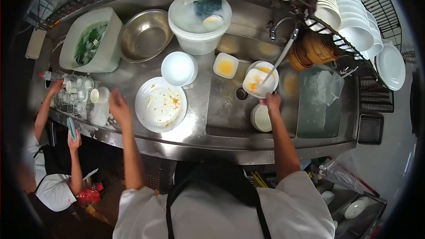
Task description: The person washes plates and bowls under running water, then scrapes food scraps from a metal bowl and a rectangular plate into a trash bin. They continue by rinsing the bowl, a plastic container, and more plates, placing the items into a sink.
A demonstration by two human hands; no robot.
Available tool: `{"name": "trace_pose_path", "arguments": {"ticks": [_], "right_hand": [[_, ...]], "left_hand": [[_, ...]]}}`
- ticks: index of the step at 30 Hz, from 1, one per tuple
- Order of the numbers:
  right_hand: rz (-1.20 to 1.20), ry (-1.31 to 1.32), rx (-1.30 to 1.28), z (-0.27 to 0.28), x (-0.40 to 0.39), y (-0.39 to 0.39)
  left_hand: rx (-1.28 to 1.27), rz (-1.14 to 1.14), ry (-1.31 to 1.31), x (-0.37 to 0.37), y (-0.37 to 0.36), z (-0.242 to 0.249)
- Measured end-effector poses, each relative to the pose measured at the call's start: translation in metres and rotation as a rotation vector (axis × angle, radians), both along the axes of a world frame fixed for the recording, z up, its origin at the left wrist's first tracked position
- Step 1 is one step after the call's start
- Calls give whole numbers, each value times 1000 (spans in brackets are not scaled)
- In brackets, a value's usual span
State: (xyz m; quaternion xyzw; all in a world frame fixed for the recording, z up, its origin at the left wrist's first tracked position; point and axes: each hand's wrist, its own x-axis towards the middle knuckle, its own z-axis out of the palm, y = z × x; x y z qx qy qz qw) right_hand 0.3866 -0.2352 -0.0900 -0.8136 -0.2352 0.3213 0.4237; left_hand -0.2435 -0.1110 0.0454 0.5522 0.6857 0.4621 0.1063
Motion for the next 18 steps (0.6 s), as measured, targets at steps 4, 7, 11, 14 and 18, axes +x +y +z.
{"name": "trace_pose_path", "arguments": {"ticks": [4,7,11,14,18], "right_hand": [[-125,18,9,43,-30,19],[-151,271,41,33,-22,-2],[-200,234,107,12,-9,5],[-106,180,134,-3,-18,37],[-28,511,72,-80,-24,89]], "left_hand": [[-496,162,243,30,-75,-51],[-400,194,120,36,-91,-73],[-319,178,-309,33,-102,-84],[-188,283,-818,53,-123,-80],[-262,405,-1025,80,-157,-57]]}}
